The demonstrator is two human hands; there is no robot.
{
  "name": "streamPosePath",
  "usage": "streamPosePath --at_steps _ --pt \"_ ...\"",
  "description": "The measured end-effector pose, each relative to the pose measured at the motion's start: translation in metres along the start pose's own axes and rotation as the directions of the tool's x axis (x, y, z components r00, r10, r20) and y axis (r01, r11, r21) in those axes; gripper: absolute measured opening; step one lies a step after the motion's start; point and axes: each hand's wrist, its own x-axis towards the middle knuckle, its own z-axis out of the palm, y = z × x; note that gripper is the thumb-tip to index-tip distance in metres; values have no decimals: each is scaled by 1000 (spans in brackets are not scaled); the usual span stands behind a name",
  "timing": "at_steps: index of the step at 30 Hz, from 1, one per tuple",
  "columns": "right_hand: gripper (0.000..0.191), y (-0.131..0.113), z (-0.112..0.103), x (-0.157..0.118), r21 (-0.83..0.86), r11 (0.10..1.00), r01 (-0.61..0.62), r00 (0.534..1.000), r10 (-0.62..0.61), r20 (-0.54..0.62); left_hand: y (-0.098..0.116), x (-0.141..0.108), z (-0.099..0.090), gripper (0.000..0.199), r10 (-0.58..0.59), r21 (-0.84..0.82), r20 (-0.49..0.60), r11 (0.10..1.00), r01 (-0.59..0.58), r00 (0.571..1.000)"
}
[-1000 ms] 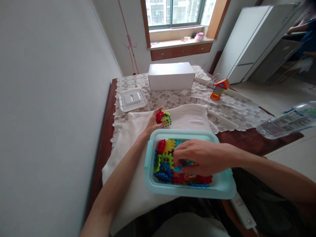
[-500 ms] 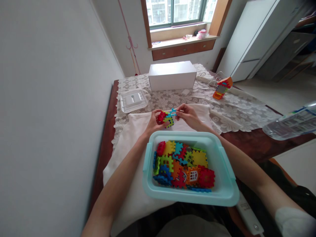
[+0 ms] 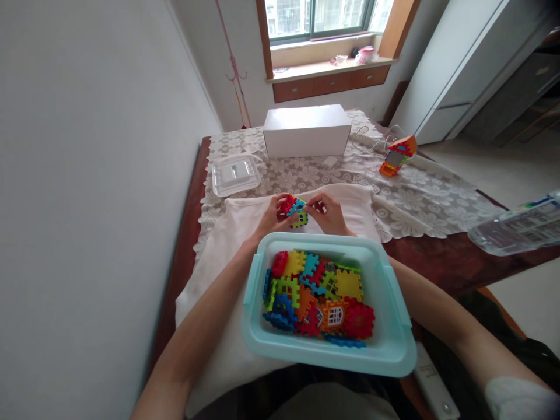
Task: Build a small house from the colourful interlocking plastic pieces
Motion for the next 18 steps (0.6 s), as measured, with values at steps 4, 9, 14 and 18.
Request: streamPosePath --at_steps 4,9,14,18 --pt "32 2 -1 -1 -86 995 49 998 -46 37 6 -3 0 81 -14 19 13 1000 14 1000" --pt "29 8 -3 1 -70 994 88 989 -79 121 8 -3 -4 81 -15 15 25 1000 15 1000" --pt "34 12 -1 1 -18 990 139 985 -136 103 8 -3 -5 81 -25 1 22 1000 25 999" --pt "48 9 -2 -1 135 990 27 985 -49 165 11 -5 -5 79 -36 -12 37 999 36 999"
